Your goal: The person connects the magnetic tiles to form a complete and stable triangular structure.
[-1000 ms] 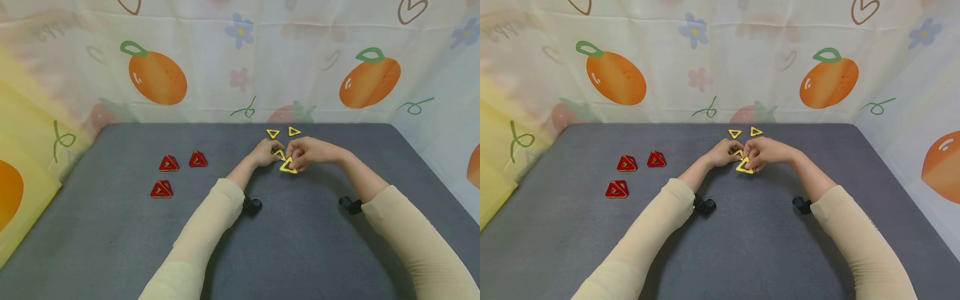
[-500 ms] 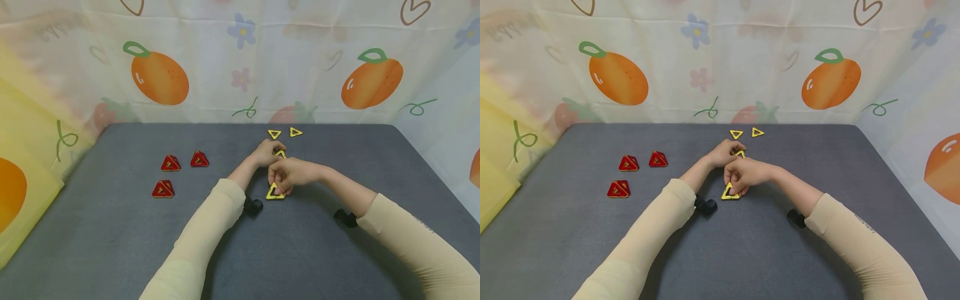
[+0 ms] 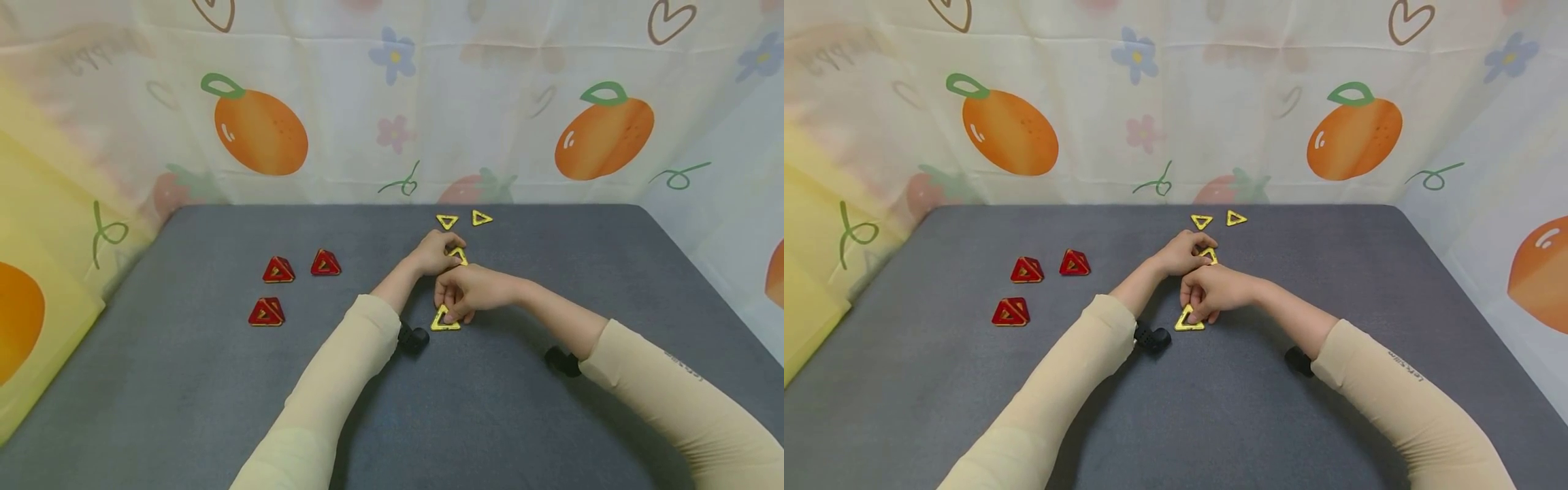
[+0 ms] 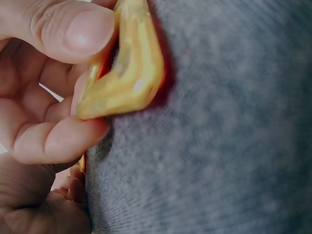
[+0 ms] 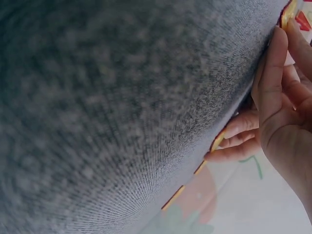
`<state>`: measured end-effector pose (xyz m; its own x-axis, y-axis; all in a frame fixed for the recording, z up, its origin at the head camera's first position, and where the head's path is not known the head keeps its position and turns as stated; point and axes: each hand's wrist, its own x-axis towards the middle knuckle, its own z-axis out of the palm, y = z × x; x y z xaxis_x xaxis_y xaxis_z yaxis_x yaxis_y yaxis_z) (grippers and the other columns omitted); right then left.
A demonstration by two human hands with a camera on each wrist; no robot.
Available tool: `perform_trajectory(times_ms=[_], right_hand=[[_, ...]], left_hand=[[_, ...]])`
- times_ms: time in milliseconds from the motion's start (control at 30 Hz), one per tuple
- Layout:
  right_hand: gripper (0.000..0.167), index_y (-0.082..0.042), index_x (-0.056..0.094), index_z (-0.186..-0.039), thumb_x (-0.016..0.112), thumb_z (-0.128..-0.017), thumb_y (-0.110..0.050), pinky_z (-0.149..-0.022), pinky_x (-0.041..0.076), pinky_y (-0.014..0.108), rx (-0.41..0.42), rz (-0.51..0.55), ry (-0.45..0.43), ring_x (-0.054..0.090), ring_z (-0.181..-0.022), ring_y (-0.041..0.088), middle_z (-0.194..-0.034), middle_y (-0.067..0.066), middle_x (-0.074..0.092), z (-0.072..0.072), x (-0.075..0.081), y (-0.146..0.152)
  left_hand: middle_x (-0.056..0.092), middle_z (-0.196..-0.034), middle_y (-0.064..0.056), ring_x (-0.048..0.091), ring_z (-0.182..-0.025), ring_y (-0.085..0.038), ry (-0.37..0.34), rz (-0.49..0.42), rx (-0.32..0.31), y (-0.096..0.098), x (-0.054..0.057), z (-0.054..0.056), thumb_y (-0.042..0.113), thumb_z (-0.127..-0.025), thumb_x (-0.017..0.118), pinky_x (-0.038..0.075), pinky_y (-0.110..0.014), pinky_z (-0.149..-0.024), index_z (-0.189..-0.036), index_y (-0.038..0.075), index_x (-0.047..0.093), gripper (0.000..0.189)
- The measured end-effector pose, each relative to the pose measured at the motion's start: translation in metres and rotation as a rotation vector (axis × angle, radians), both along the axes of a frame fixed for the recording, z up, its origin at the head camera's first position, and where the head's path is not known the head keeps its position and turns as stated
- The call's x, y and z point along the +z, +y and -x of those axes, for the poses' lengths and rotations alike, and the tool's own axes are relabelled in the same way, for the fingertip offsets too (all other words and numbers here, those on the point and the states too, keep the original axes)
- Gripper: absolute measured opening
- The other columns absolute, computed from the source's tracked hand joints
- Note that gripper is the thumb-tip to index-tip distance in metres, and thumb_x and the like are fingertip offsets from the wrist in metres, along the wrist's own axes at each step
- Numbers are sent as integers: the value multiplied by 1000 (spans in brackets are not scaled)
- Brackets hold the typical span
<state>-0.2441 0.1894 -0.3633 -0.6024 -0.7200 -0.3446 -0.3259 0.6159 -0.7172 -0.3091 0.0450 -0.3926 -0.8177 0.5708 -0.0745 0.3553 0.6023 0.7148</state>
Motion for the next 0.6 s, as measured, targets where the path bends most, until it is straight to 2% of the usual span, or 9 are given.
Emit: perform_trajectory(times_ms=[133, 300, 500, 600], right_hand=[[26, -3, 62, -110, 73, -89, -13, -67, 60, 31, -4, -3, 13, 68, -68, 15, -84, 10, 67, 0, -1, 1], [35, -7, 62, -116, 78, -85, -16, -69, 59, 30, -34, -32, 24, 68, -72, 15, -94, 9, 63, -1, 0, 4], [43, -16, 66, -116, 85, -78, -24, -69, 53, 29, -12, -53, 156, 63, -75, 12, -97, 4, 64, -4, 0, 7], [45, -18, 66, -115, 86, -76, -27, -69, 52, 28, -7, -51, 191, 63, -77, 11, -98, 2, 64, -6, -1, 9]], left_hand=[[50, -140, -18, 49, -124, -31, -6, 2, 3, 0, 0, -1, 10, -99, 58, 46, -40, -102, -137, 6, 55, 39], [48, -141, -18, 50, -125, -31, -19, 6, 11, 0, 0, -1, 11, -99, 58, 46, -40, -102, -138, 7, 55, 39], [49, -141, -17, 48, -127, -30, -22, 10, 18, 0, 1, -2, 11, -99, 58, 45, -40, -105, -138, 7, 55, 39], [49, -141, -17, 48, -128, -30, -22, 13, 17, 0, 1, -1, 12, -99, 58, 44, -40, -106, -138, 7, 55, 39]])
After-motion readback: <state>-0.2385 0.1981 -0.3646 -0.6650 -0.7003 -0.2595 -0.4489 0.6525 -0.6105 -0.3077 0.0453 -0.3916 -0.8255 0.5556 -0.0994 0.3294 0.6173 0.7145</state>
